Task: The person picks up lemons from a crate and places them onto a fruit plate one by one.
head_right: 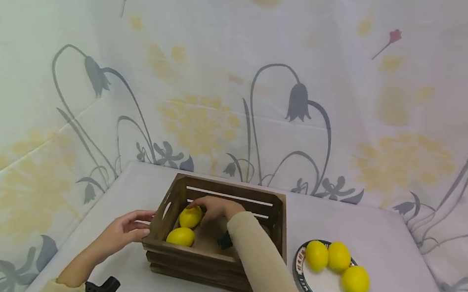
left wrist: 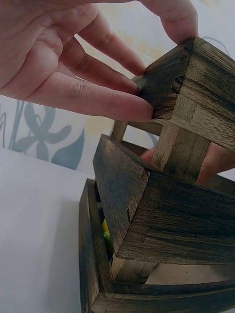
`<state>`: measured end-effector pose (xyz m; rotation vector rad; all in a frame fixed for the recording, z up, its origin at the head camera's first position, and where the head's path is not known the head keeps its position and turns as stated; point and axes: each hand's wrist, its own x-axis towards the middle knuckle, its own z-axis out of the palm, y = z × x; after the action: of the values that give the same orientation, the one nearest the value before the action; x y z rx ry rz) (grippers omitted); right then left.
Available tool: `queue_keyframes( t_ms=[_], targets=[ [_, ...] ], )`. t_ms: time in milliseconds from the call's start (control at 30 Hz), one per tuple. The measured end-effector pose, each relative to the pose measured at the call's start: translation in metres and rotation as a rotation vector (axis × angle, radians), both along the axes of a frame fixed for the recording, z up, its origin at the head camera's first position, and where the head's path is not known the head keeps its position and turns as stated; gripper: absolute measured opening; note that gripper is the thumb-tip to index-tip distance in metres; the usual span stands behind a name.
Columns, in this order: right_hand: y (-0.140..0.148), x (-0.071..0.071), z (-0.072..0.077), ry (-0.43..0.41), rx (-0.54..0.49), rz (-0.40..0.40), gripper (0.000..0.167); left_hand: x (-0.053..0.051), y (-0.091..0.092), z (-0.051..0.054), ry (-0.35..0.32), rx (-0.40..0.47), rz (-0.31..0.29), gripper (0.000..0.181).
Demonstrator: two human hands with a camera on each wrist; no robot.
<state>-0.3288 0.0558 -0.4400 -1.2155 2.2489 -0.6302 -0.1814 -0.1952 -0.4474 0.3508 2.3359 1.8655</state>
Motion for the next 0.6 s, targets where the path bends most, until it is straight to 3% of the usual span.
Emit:
queue_keyframes(
  t_ms=[100, 200, 333, 600],
  targets=[
    [-0.0004, 0.004, 0.0005, 0.005, 0.127, -0.021, 0.059, 0.0001, 0.0024, 0.0, 0.001, 0.001, -0.01, 0.048],
    [-0.0004, 0.006, 0.0006, -0.008, 0.186, -0.08, 0.058, 0.0001, 0.0028, 0.0002, 0.005, -0.001, -0.009, 0.048],
    [-0.0004, 0.0057, 0.001, -0.056, 0.181, -0.093, 0.048, 0.0, 0.0007, -0.0001, 0.011, -0.003, 0.003, 0.047],
    [-0.0008, 0.007, -0.0009, -0.077, 0.203, -0.047, 0.05, -0.0006, -0.0001, -0.0007, 0.016, -0.004, 0.006, 0.048]
  ],
)
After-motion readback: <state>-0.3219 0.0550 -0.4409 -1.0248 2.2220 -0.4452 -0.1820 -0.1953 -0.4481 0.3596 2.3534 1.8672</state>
